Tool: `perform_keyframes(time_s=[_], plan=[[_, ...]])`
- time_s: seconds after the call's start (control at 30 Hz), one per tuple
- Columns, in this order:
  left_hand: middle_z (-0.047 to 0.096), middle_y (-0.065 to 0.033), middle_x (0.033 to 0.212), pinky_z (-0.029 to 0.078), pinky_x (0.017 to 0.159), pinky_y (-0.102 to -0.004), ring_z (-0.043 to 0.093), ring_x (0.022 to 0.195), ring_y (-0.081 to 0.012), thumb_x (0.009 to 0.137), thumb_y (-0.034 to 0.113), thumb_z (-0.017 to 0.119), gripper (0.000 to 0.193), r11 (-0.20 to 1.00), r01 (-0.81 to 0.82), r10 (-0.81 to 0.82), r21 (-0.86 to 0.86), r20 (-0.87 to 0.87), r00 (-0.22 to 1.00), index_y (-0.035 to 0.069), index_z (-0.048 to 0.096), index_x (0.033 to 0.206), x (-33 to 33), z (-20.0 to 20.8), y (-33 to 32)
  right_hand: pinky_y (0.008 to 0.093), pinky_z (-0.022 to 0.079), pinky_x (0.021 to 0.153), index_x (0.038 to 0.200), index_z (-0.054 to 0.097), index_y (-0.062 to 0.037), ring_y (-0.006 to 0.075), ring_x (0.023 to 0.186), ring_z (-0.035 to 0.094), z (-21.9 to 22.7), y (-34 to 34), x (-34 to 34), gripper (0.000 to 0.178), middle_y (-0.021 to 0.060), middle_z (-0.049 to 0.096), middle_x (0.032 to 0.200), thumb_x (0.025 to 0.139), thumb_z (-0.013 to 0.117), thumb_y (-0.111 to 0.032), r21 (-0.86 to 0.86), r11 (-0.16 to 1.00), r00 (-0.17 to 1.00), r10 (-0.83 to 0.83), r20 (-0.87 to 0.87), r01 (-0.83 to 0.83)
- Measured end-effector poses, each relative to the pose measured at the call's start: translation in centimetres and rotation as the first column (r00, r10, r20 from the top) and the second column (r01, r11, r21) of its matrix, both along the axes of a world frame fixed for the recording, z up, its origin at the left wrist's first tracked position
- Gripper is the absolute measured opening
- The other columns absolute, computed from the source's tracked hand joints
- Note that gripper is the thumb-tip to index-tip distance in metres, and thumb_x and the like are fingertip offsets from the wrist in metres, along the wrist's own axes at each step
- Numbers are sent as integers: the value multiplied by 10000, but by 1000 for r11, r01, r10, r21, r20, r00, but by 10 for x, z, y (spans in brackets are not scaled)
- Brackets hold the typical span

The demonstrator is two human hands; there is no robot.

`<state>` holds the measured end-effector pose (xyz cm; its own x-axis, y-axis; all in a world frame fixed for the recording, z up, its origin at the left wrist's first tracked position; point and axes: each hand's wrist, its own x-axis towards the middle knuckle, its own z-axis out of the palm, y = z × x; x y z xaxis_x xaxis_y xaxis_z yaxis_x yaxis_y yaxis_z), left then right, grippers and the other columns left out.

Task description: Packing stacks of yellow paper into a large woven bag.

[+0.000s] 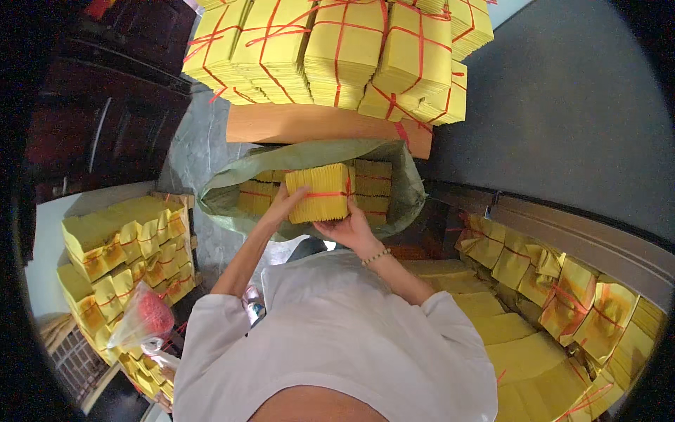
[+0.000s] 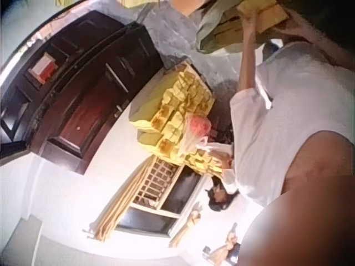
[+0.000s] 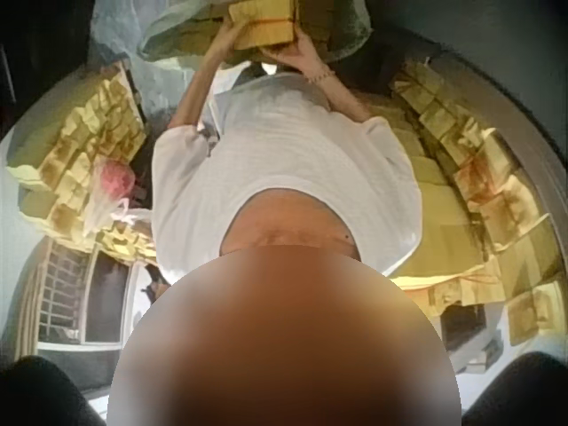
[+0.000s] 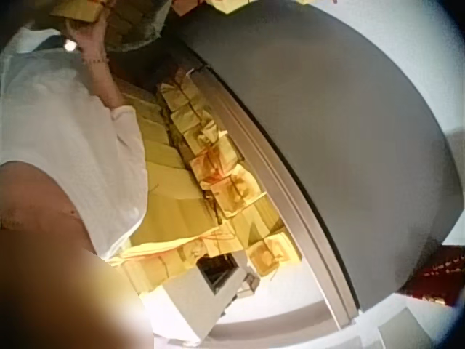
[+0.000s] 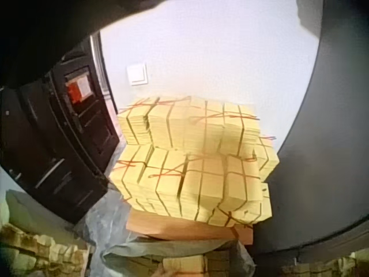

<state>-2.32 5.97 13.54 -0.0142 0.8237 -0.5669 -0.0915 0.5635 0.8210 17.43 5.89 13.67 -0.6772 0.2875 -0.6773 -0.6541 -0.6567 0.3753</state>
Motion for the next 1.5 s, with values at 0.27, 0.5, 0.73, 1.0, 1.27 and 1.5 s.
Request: perform_keyframes(time_s=[0.27,0.5,0.73,1.0,1.27,1.5], plan=[[537,-134,1145,446,886,-318,528,1056,-194,799,298,694,655,998,55,-57,18,114,992,-25,336,1243,53,-49,37,539,277,1045,1325,374,-95,335,1261,341,-36,28,49,507,150,365,1362,943,385,-428,121,992,988,-57,144,39],[561,-143,1111,451,873,-308,530,1047,-200,794,287,699,682,966,150,-135,209,-81,987,-54,335,1259,97,-102,51,522,306,1030,1318,379,-83,340,1218,384,-96,34,83,517,161,381,1341,950,348,-445,133,991,947,-74,313,34],[488,-149,1251,395,949,-325,505,1091,-227,763,353,724,736,998,46,-49,35,93,994,-54,381,1272,98,-122,60,456,317,1031,1347,301,-22,342,1229,346,-33,31,91,546,179,345,1334,948,413,-379,68,987,770,71,634,-147],[534,-84,1221,436,920,-323,534,1081,-187,794,482,642,677,935,226,-13,-272,612,791,51,449,1279,94,-125,66,379,310,1015,1376,160,82,333,1230,382,-33,42,75,746,244,361,1332,840,592,-205,-153,295,-213,-185,959,-943],[530,-83,1229,428,918,-315,530,1089,-182,795,471,643,675,922,281,-102,-268,532,841,52,449,1287,123,-102,74,403,375,957,1388,153,31,372,1180,436,-59,40,93,728,240,409,1295,832,577,-170,5,377,-99,-254,962,-926],[501,-82,1261,429,931,-343,515,1114,-191,824,493,593,660,955,116,30,-274,477,878,58,436,1295,112,-142,63,430,413,858,1303,318,29,387,1034,485,-2,32,89,634,198,484,1130,780,630,-150,-64,197,-161,-528,834,-978]])
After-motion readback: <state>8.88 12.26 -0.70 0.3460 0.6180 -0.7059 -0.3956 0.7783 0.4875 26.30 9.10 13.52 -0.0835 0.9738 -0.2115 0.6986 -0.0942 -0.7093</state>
